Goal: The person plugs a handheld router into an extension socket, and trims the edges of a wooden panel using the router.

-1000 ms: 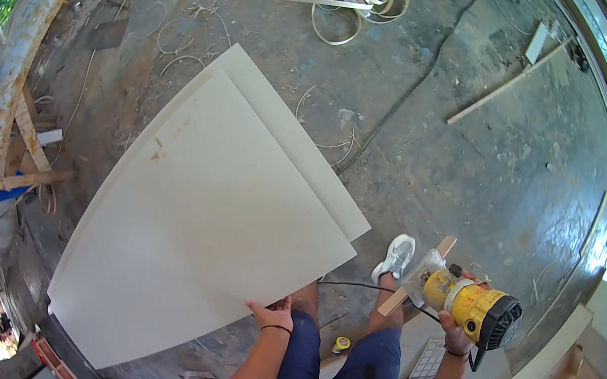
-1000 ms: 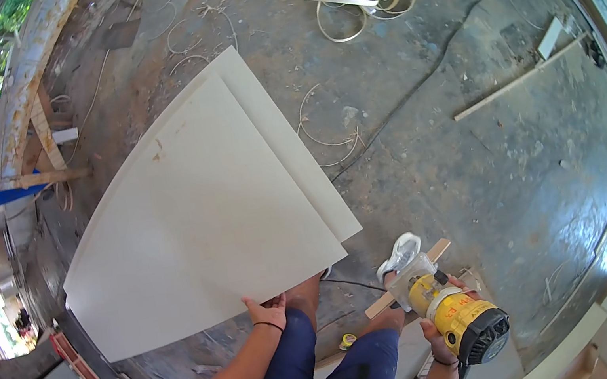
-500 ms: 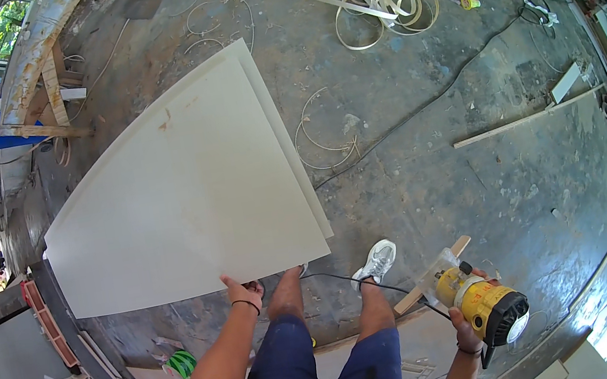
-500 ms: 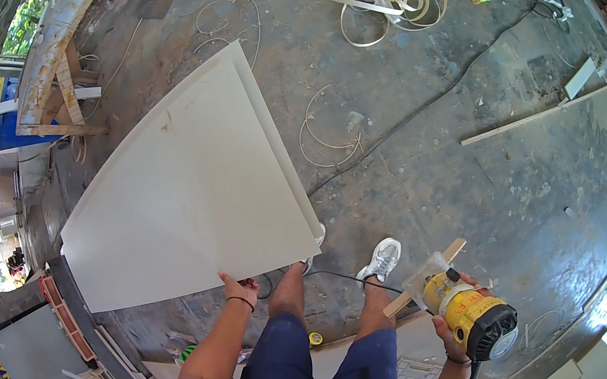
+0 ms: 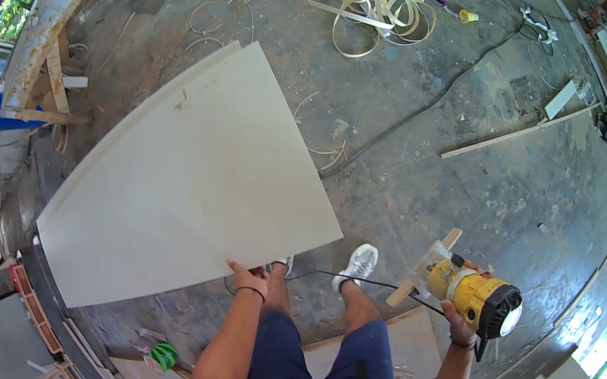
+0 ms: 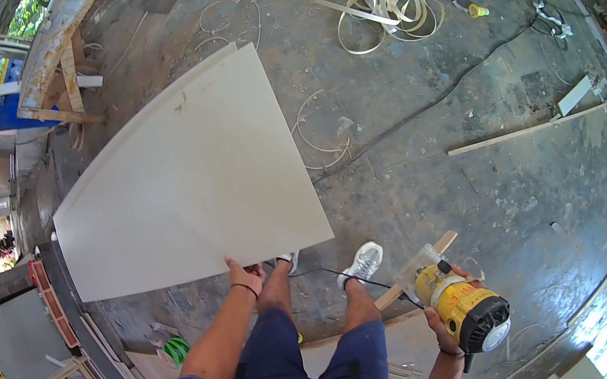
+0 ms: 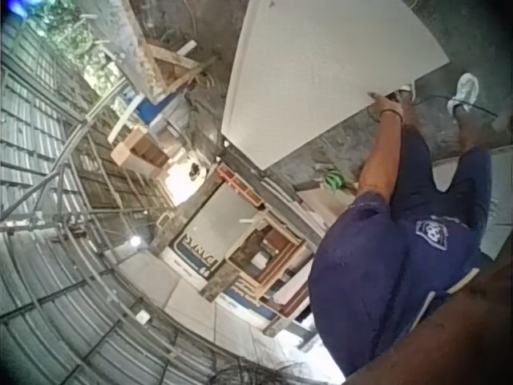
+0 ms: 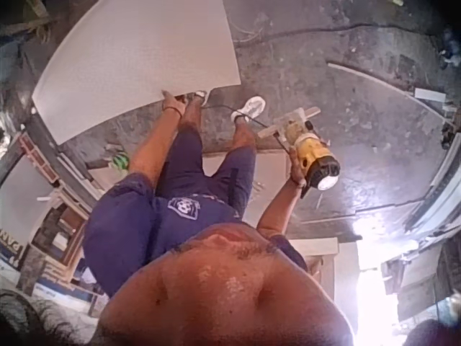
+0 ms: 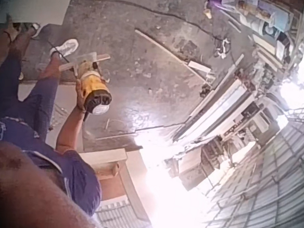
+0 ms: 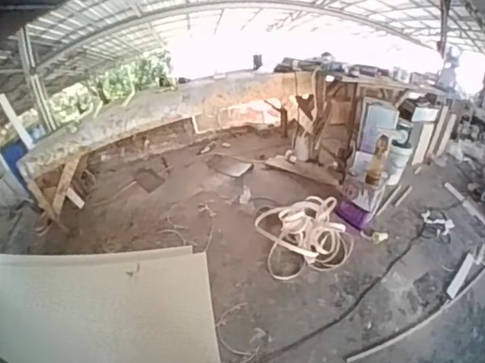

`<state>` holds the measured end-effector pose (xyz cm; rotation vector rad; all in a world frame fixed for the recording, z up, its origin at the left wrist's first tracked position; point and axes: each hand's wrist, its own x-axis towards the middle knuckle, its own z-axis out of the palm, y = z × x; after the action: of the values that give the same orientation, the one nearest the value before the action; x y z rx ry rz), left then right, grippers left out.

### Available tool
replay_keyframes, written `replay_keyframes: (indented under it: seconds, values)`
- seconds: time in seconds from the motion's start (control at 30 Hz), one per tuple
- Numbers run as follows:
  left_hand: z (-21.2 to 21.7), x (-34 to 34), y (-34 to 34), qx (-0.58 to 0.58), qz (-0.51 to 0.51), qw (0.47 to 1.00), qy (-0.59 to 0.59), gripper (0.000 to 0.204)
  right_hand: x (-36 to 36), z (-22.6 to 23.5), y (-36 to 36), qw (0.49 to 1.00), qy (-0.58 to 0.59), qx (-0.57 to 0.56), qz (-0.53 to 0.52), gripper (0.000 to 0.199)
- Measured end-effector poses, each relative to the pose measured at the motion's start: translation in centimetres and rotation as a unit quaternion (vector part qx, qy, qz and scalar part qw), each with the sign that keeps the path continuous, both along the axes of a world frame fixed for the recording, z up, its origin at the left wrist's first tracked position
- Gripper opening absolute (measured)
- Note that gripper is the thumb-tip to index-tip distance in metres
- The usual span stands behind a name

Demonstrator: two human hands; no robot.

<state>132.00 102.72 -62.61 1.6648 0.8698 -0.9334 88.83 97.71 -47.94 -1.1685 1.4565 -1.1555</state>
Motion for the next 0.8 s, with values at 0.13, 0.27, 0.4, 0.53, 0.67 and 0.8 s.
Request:
replay_keyframes:
  seconds: [0.13,0.27,0.4,0.53,0.67,0.8]
  values:
    - [0.0,0.4,0.4,-0.022,-0.031,0.999,-0.01,0.057,-0.7,1.4,-2.0,0.999,0.006,-0.015,0.03,0.093]
    - [0.8,-1.9,0.2,0.127,-0.095,0.982,-0.103,0.066,-0.8,2.5,-5.7,0.997,0.026,-0.021,0.074,0.086]
    - [-1.3,-4.6,3.7,0.383,-0.342,0.77,-0.38,0.094,1.0,2.3,-9.0,0.984,0.037,-0.056,0.163,0.086]
    - [4.1,-9.3,-1.5,0.197,-0.544,0.675,-0.458,0.1,3.4,2.5,-14.0,0.974,0.065,-0.071,0.207,0.087]
    - [4.8,-9.4,-2.8,0.088,-0.673,0.611,-0.408,0.093,5.6,1.4,-15.7,0.955,0.082,-0.075,0.275,0.09]
    - [3.3,-8.8,-4.5,0.019,-0.661,0.608,-0.44,0.085,8.7,-0.5,-20.2,0.932,0.038,-0.073,0.354,0.094]
